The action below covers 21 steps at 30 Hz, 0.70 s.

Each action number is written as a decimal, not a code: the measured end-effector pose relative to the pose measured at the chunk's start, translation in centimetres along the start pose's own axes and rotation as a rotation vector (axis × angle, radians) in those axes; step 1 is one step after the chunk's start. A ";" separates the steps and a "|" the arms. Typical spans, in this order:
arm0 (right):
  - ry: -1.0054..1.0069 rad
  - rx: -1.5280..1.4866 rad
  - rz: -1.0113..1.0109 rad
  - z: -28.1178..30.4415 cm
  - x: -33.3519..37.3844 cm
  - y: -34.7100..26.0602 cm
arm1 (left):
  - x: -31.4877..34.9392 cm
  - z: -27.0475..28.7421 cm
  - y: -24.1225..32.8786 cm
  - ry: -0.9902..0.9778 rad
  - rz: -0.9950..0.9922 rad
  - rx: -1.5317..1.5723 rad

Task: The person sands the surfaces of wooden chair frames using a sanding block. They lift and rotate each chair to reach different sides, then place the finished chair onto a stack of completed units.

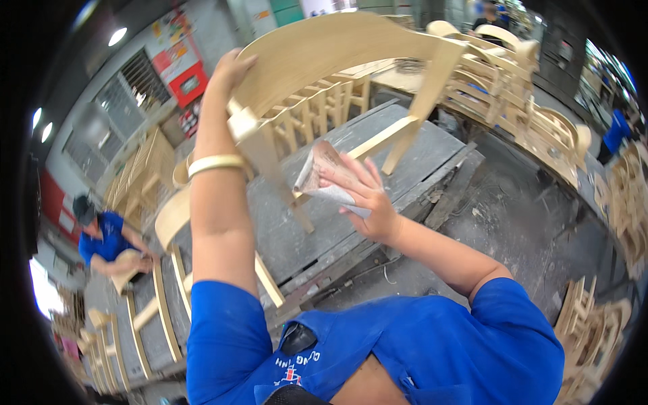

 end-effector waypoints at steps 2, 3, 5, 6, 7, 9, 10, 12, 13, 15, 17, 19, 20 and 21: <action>0.083 -0.313 -0.168 2.8 0.4 0.4 | -0.6 -0.8 -0.9 -0.059 0.085 0.131; 0.144 -0.491 -0.271 3.5 0.3 0.4 | -1.0 -1.4 -0.6 -0.130 0.075 0.214; 0.172 -0.581 -0.272 4.8 -0.7 -0.5 | -2.0 -1.4 -0.1 -0.084 0.024 0.101; 0.268 -0.487 -0.132 6.3 -1.8 -1.3 | -2.4 -1.6 0.3 -0.061 -0.001 0.042; 0.335 -0.404 0.018 7.6 -3.0 -2.0 | -2.9 -1.6 0.8 -0.041 -0.012 0.007; 0.464 -0.168 0.213 9.3 -5.1 -2.5 | -4.1 -2.7 1.6 -0.060 0.052 0.090; 0.486 0.026 0.188 9.4 -6.3 -1.7 | -4.3 -3.3 1.6 -0.079 0.138 0.150; 0.531 0.139 0.197 7.6 -8.9 -0.6 | -5.2 -4.9 3.5 -0.116 0.108 0.223; 0.463 0.239 0.124 6.6 -9.6 0.5 | -5.5 -5.0 4.0 -0.126 0.171 0.279; 0.627 0.076 0.053 7.0 -8.4 2.1 | -5.7 -6.0 5.8 -0.121 0.153 0.148; 0.635 0.054 -0.002 6.6 -7.5 3.5 | -6.3 -5.8 7.8 -0.120 0.126 -0.023; 0.635 0.149 0.052 6.8 -6.7 4.0 | -6.2 -5.8 9.3 -0.131 0.135 -0.094; 0.577 0.159 0.054 6.6 -6.9 4.5 | -6.1 -5.9 10.1 -0.116 0.130 -0.050; 0.583 0.137 0.108 6.8 -7.1 4.6 | -5.9 -6.0 10.6 -0.112 0.149 -0.014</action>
Point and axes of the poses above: each hand's wrist, its own x-axis away from the middle knuckle, its own z-axis out of the back of the hand, y = z × x, the point moved 7 cm from there along -x, towards the middle knuckle, and after that the axes turned 9 degrees about y, right-handed, at the moved point
